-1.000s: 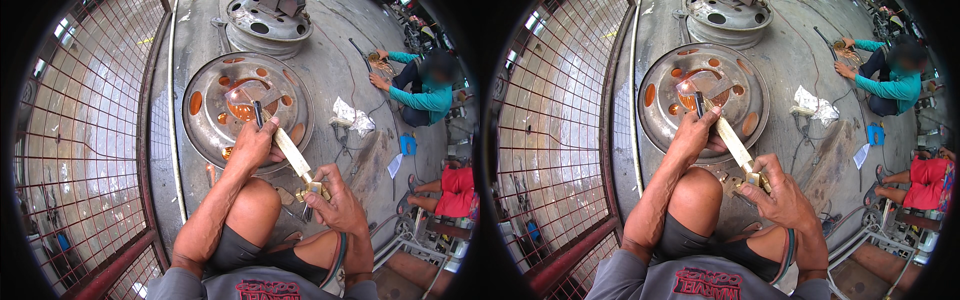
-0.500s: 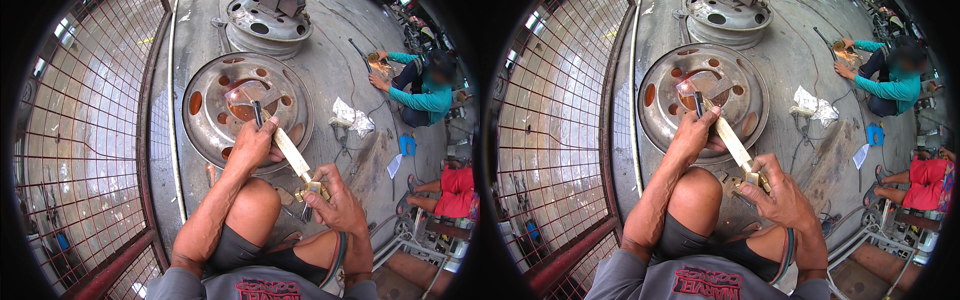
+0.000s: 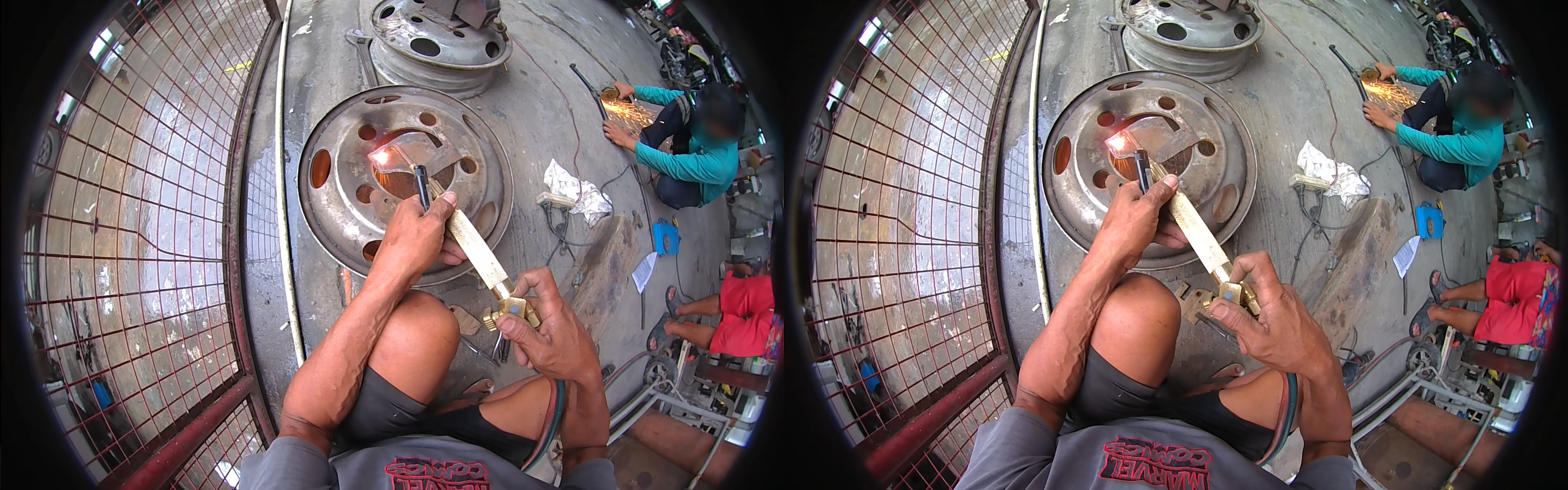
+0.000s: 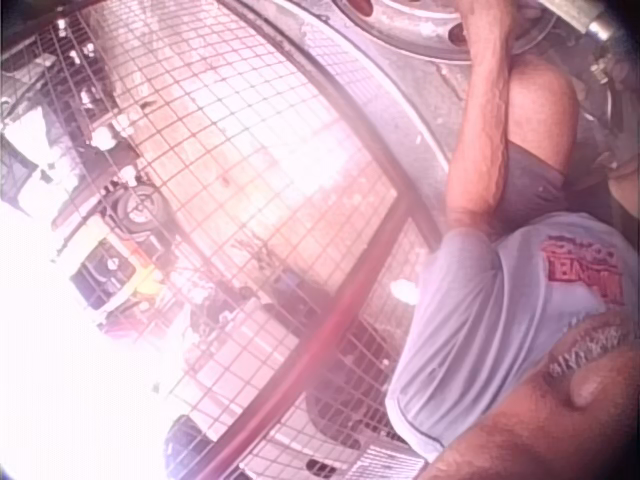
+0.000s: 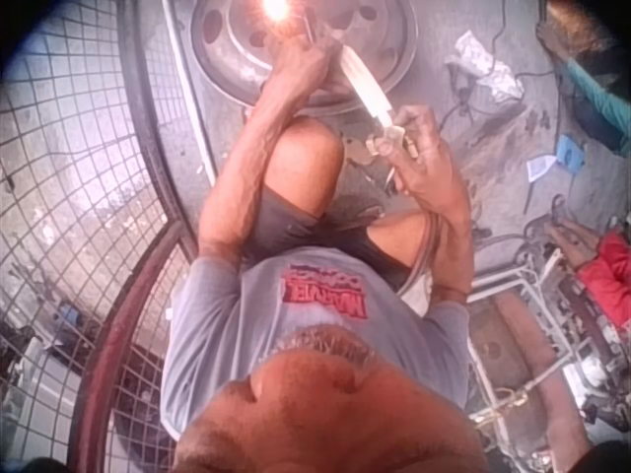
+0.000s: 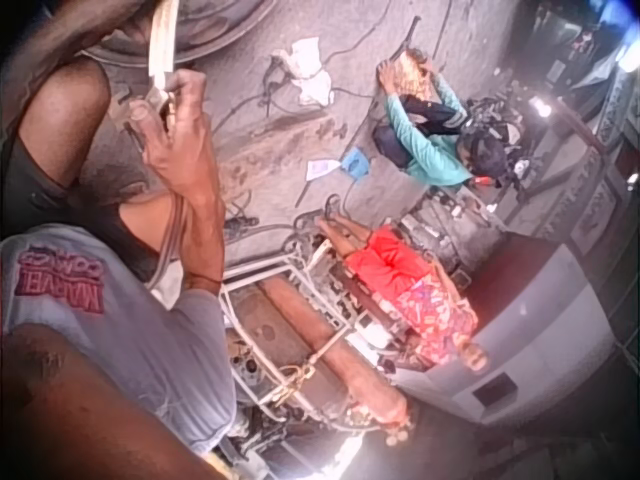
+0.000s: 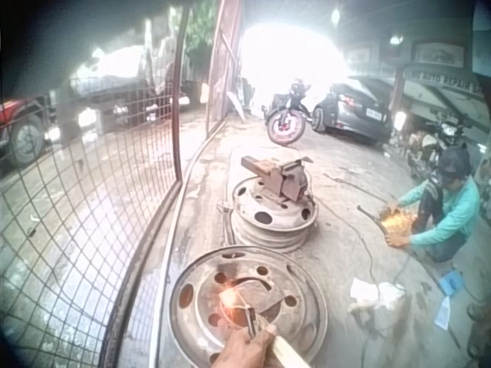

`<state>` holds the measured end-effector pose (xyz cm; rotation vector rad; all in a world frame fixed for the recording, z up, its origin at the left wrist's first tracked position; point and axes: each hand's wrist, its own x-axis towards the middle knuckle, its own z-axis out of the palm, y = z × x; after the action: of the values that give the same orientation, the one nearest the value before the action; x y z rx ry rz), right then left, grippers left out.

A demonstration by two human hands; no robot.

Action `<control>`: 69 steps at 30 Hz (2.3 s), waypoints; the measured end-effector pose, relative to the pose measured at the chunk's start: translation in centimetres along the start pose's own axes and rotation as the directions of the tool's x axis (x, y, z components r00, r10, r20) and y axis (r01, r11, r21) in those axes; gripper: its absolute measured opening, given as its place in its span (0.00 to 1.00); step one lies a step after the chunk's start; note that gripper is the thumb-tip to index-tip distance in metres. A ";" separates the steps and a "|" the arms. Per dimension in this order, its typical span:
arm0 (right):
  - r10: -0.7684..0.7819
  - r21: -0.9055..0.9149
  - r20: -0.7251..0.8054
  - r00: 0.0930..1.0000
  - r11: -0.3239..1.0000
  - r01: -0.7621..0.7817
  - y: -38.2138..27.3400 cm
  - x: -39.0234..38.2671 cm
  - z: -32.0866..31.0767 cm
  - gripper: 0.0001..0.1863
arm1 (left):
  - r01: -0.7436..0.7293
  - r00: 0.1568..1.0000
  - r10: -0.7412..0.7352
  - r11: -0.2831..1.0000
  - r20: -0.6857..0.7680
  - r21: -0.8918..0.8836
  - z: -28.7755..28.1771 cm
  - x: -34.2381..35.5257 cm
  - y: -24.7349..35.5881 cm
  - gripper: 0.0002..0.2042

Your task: The person connects a welding torch to a gas cylinder, ignites the flame, and welds a metal plate onto a wheel rim. The person repeatedly applies the torch to the joint, producing sparks, and briefly adjusts the gas cylinder valve during the process.

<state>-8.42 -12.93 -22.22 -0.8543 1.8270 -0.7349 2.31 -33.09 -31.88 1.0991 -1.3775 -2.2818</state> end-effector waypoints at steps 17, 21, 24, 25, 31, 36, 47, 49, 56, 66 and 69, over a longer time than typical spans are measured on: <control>0.012 -0.026 -0.029 1.000 1.000 -0.013 0.0 0.1 0.1 0.24 | -0.023 1.000 0.023 1.000 0.003 0.000 0.0 -0.1 0.1 0.24; 0.001 -0.029 -0.025 1.000 1.000 -0.002 0.3 0.0 0.1 0.23 | -0.028 0.999 0.028 1.000 0.021 0.007 -0.1 0.1 -0.1 0.24; -0.022 -0.024 -0.019 1.000 0.999 0.021 0.5 0.0 0.1 0.22 | -0.015 1.000 0.015 1.000 0.024 0.001 -0.1 0.1 -0.1 0.24; -0.022 -0.012 -0.012 1.000 1.000 0.022 0.5 0.0 0.1 0.22 | -0.011 1.000 0.011 1.000 0.024 -0.003 -0.1 0.1 -0.1 0.24; -0.048 -0.021 0.017 0.999 0.999 0.048 0.4 0.1 0.0 0.22 | -0.011 1.000 0.011 1.000 0.005 -0.010 -0.2 0.2 -0.3 0.24; -0.043 -0.011 0.021 0.999 0.999 0.043 0.4 0.0 0.0 0.22 | 0.005 1.000 -0.005 1.000 0.002 0.004 -0.1 0.1 -0.1 0.23; -0.028 -0.002 0.011 1.000 1.000 0.028 0.4 0.2 0.1 0.20 | -0.002 1.000 0.002 1.000 -0.004 -0.009 -0.2 0.1 -0.1 0.22; -0.018 -0.002 0.009 1.000 1.000 0.018 0.5 0.2 0.1 0.20 | -0.010 1.000 0.010 1.000 -0.002 -0.010 -0.2 0.1 -0.1 0.22; -0.004 -0.011 -0.012 1.000 1.000 0.004 0.3 0.1 0.1 0.21 | -0.014 1.000 0.014 1.000 0.012 -0.007 -0.2 0.2 -0.3 0.22; 0.007 -0.039 -0.029 1.000 0.999 -0.008 0.2 0.3 0.3 0.23 | -0.025 1.000 0.025 1.000 -0.010 -0.001 -0.2 0.1 -0.3 0.23; 0.027 -0.022 -0.025 0.999 0.999 -0.027 -0.1 0.2 0.2 0.23 | -0.028 1.000 0.028 1.000 -0.013 0.004 -0.1 0.1 -0.1 0.23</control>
<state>-8.25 -13.19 -22.31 -0.8372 1.8685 -0.7119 2.36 -33.13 -32.04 1.0877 -1.3843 -2.2495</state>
